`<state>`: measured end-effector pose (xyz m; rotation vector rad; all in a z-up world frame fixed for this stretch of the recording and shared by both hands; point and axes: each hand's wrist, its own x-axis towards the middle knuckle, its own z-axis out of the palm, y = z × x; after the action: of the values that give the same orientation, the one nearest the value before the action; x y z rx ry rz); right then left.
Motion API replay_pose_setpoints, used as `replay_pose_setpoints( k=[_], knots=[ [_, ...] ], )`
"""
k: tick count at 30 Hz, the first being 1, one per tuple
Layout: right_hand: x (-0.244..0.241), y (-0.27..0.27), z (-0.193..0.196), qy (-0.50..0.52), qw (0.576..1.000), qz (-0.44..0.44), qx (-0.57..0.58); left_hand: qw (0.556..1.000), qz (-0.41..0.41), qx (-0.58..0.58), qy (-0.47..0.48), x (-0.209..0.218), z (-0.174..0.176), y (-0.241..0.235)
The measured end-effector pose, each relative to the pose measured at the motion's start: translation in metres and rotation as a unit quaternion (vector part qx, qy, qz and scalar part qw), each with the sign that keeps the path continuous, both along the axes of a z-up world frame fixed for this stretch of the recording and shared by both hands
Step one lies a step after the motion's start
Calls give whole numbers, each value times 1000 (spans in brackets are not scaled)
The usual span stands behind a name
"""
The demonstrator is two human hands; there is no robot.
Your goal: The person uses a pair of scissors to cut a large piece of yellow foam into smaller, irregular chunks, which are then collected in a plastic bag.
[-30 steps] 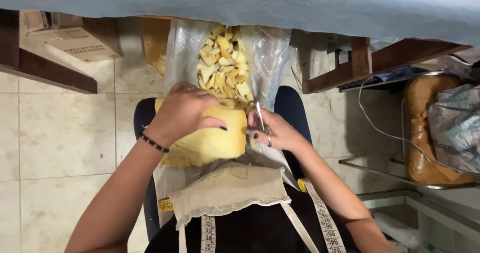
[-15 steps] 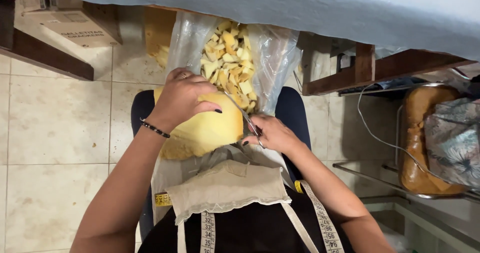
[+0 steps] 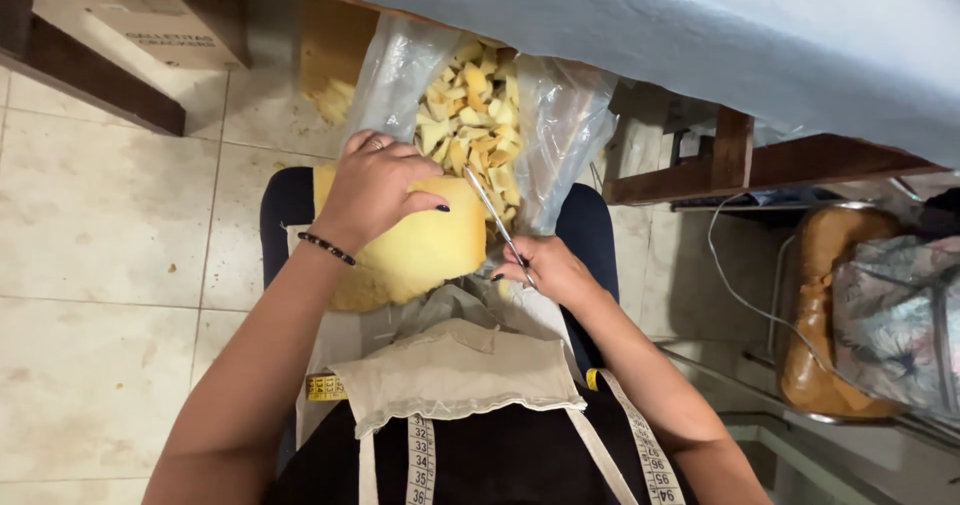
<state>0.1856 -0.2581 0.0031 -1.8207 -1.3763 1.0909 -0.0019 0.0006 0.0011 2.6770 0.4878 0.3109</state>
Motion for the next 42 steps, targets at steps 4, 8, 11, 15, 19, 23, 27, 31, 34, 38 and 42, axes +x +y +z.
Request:
replay_pose_setpoints(
  k=[4,8,11,15,19,23,27,31,34,38,42],
  knots=[
    [10,2,15,35,999,8,-33,1000,2,-4,-7,-4,7,2],
    [21,1,32,-51,986,139,-81,997,-13,-58,-48,-9,13,6],
    [2,16,64,-96,978,163,-92,992,-20,-109,-60,-14,12,10],
    [-7,25,56,-164,967,162,-105,982,-43,-175,-48,-13,21,6],
    [-4,16,13,-166,979,120,-12,983,-40,-175,-44,-16,23,11],
    [-14,8,7,-154,987,46,18,989,-16,-144,-41,-15,19,8],
    [-18,8,8,-155,987,20,28,992,5,-117,-42,-14,12,6],
    [-16,9,10,-141,989,23,41,992,4,-118,-37,-12,14,5],
    [-12,9,7,-131,990,27,42,994,4,-108,-30,-11,14,4],
    [-10,21,13,-83,994,52,42,994,-13,-113,2,-8,22,-3],
    [-2,23,6,-93,992,58,63,994,-20,-103,-9,-7,22,-5]
  ],
)
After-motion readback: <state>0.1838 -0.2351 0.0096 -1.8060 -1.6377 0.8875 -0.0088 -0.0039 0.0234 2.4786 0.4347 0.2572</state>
